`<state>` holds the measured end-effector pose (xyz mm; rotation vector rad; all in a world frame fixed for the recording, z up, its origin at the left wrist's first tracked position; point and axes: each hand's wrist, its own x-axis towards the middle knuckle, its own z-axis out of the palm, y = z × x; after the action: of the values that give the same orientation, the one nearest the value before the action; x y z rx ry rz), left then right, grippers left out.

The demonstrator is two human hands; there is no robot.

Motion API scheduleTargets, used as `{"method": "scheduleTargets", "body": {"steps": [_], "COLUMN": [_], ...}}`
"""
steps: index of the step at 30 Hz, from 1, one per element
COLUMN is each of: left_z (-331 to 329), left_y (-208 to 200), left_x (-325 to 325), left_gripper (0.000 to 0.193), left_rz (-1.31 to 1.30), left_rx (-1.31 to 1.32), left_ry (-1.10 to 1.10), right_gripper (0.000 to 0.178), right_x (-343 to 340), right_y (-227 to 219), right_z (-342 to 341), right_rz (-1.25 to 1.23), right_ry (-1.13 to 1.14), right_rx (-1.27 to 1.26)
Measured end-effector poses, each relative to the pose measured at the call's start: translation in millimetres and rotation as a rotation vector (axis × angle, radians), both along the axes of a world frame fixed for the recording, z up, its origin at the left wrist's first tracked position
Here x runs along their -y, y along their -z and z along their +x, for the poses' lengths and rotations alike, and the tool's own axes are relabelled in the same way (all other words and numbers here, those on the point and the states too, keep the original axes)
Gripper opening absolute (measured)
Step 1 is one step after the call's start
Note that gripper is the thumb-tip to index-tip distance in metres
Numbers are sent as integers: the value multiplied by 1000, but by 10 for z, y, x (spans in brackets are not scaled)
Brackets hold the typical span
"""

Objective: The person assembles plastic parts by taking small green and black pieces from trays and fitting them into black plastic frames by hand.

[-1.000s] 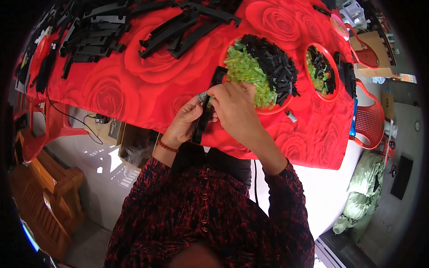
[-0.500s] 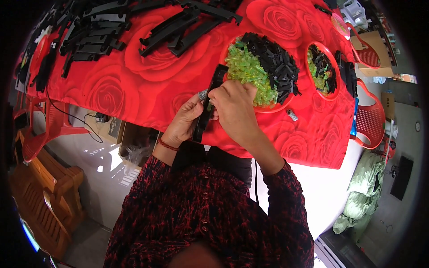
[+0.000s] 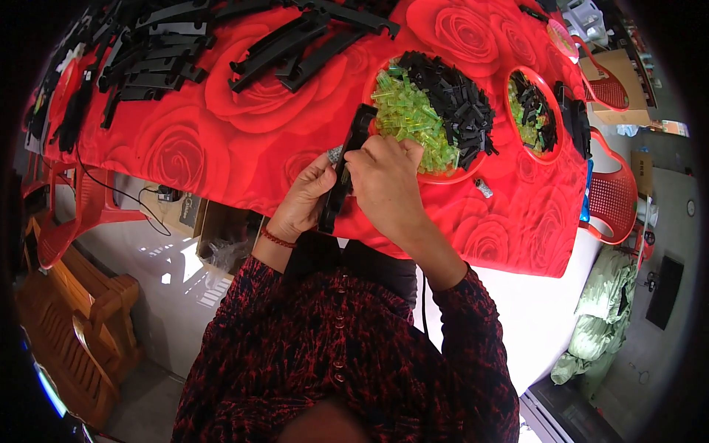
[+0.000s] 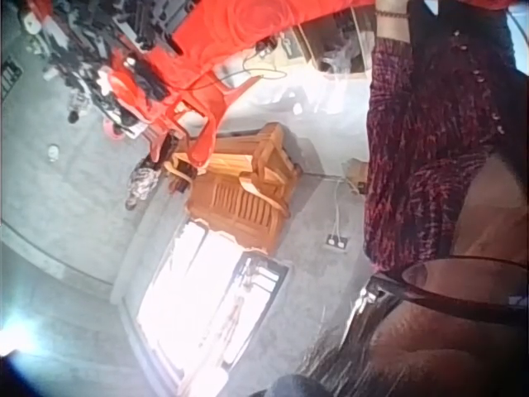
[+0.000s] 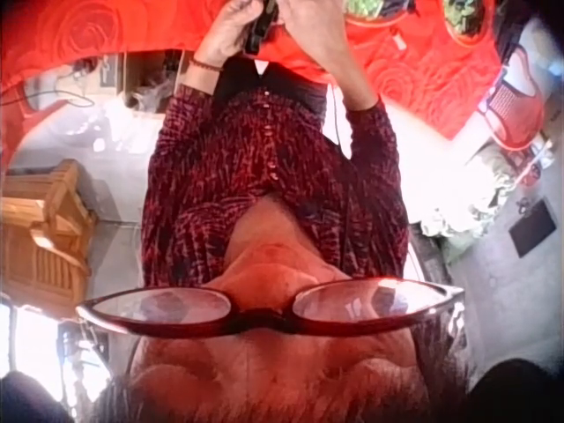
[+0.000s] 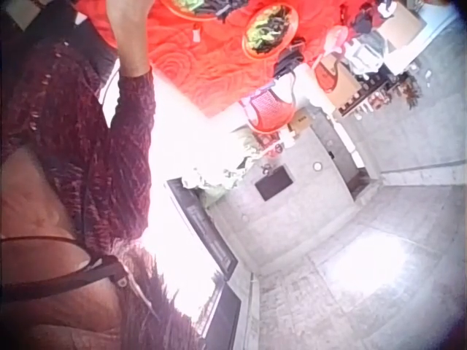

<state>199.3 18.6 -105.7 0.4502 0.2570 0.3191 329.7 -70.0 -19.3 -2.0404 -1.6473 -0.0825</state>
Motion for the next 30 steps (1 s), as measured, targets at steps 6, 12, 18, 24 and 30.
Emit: {"method": "scheduleTargets", "body": {"steps": [6,12,18,24,30], "left_z": [-12,-12,-21,-34,-52], "left_y": [6,-7,-30,-55,-196], "left_x": [-4,-16,-36,-11,149], "left_gripper": [43,34,32,32,26], "left_rz": [-5,-59,-53,-8,231], "left_rx": [4,-32,-37,-74,-230], "left_ry": [9,5,3,-3,-95], "right_gripper": [11,16,19,20,32], "right_x": [28,56,60,53,33], "right_y": [20,4,-15,78,250], "right_z": [5,5,-1,2,-26], "right_rz": [0,-54,-17,190,215], "right_ry": [6,9,-31,214,244], "right_rx": [-55,-234,-263,-628,-895]}}
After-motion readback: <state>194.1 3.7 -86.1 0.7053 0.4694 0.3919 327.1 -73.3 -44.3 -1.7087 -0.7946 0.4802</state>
